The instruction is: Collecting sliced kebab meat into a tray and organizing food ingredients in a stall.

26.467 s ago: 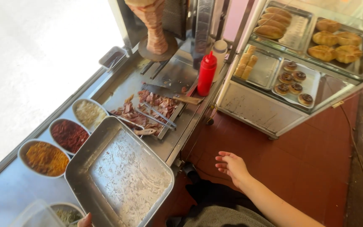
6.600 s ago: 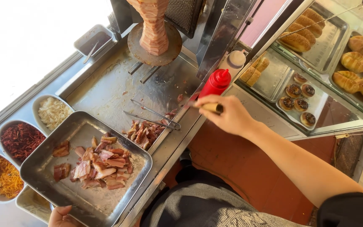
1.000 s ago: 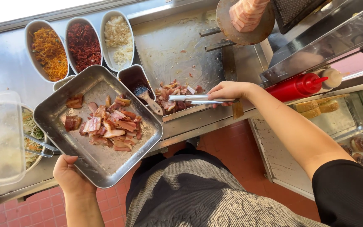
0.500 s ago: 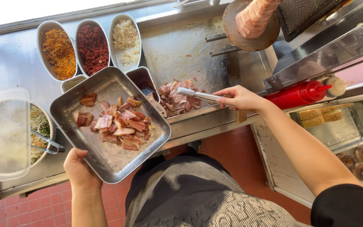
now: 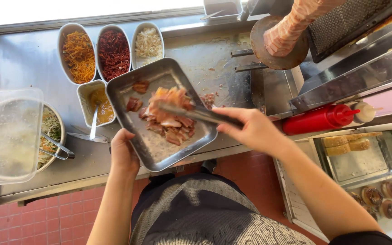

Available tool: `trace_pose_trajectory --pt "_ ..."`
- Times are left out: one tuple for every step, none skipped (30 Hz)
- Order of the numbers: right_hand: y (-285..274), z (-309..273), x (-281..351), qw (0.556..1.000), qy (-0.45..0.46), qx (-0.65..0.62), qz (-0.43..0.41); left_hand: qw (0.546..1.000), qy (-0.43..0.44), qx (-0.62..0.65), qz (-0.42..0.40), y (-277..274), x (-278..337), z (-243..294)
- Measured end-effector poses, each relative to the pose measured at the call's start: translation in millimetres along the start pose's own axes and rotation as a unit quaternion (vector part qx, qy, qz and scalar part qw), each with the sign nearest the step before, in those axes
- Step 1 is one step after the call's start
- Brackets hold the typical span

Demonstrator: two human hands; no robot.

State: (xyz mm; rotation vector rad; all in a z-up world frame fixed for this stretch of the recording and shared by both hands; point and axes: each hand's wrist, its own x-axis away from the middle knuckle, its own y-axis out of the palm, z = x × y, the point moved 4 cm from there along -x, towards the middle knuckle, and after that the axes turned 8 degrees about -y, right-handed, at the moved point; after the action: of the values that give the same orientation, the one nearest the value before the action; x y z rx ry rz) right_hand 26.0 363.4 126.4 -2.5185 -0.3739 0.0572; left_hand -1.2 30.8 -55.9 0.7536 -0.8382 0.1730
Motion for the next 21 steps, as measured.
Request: trace_pose_trajectory --pt "4.4 -12.4 -0.1 1.000 -0.001 0.000 0.000 1.000 0.001 0.001 0.000 5.2 3.3 0.2" --pt "7.7 -28.3 -0.6 0.996 -0.048 0.069 0.006 1.000 -0.002 -0.005 -0.004 10.9 6.4 0.1" --pt "11.4 -44.3 -0.3 0.986 -0.093 0.138 0.013 1.000 -0.006 -0.011 -0.008 16.6 9.5 -0.6" --pt "12.1 -49.6 0.7 0.986 -0.094 0.138 0.012 1.000 -0.006 -0.010 -0.008 18.3 11.8 1.6" --pt "12.0 -53.5 1.9 0.986 -0.082 0.143 0.015 1.000 -0.004 -0.016 -0.005 19.8 14.0 2.9" --pt "11.9 -57.3 3.2 0.986 -0.069 0.149 0.017 1.000 -0.003 -0.021 -0.002 21.4 16.1 4.1" --pt "16.1 -51.4 5.1 0.986 -0.069 0.149 0.016 1.000 -0.003 -0.020 -0.001 18.9 15.7 3.7" --pt "19.2 -46.3 7.2 0.987 -0.079 0.135 0.029 1.000 -0.002 -0.019 0.002 16.2 15.3 3.3" --pt "21.6 -40.9 9.1 0.987 -0.090 0.123 0.043 1.000 -0.001 -0.017 0.004 14.6 14.0 2.9" --pt "27.2 -34.7 10.5 0.987 -0.090 0.124 0.043 1.000 -0.001 -0.016 0.003 14.1 13.0 2.9" --pt "32.6 -28.7 12.4 0.987 -0.094 0.123 0.042 1.000 0.002 -0.015 0.003 13.5 12.5 2.7" --pt "37.7 -22.7 14.3 0.987 -0.098 0.122 0.041 1.000 0.005 -0.014 0.003 13.1 12.0 2.4" --pt "39.5 -25.4 14.4 0.987 -0.098 0.121 0.041 1.000 0.006 -0.014 0.004 5.8 6.5 1.7" --pt "43.0 -25.2 14.4 0.988 -0.065 0.136 0.011 0.999 0.030 -0.030 0.003 -1.1 1.4 3.0" --pt "46.8 -25.0 15.4 0.988 -0.032 0.151 -0.018 0.997 0.054 -0.047 0.003 -8.5 -3.4 3.6" --pt "46.6 -25.5 17.5 0.988 -0.031 0.150 -0.018 0.997 0.053 -0.047 0.004 -14.1 -5.4 6.8" --pt "46.9 -25.1 20.5 0.987 -0.028 0.155 -0.037 0.997 0.050 -0.053 -0.005 -17.9 -8.3 8.9" --pt "47.2 -24.5 23.6 0.985 -0.024 0.159 -0.055 0.997 0.047 -0.058 -0.013 -21.5 -11.4 10.8" --pt "42.1 -24.2 25.0 0.985 -0.023 0.159 -0.055 0.997 0.046 -0.059 -0.013 -20.5 -11.5 13.3" --pt "36.5 -25.6 26.2 0.988 -0.039 0.141 -0.043 0.999 0.027 -0.031 -0.018 -19.6 -11.9 14.4" --pt "31.3 -27.0 28.1 0.990 -0.056 0.124 -0.031 1.000 0.007 -0.003 -0.021 -19.8 -11.3 14.7"
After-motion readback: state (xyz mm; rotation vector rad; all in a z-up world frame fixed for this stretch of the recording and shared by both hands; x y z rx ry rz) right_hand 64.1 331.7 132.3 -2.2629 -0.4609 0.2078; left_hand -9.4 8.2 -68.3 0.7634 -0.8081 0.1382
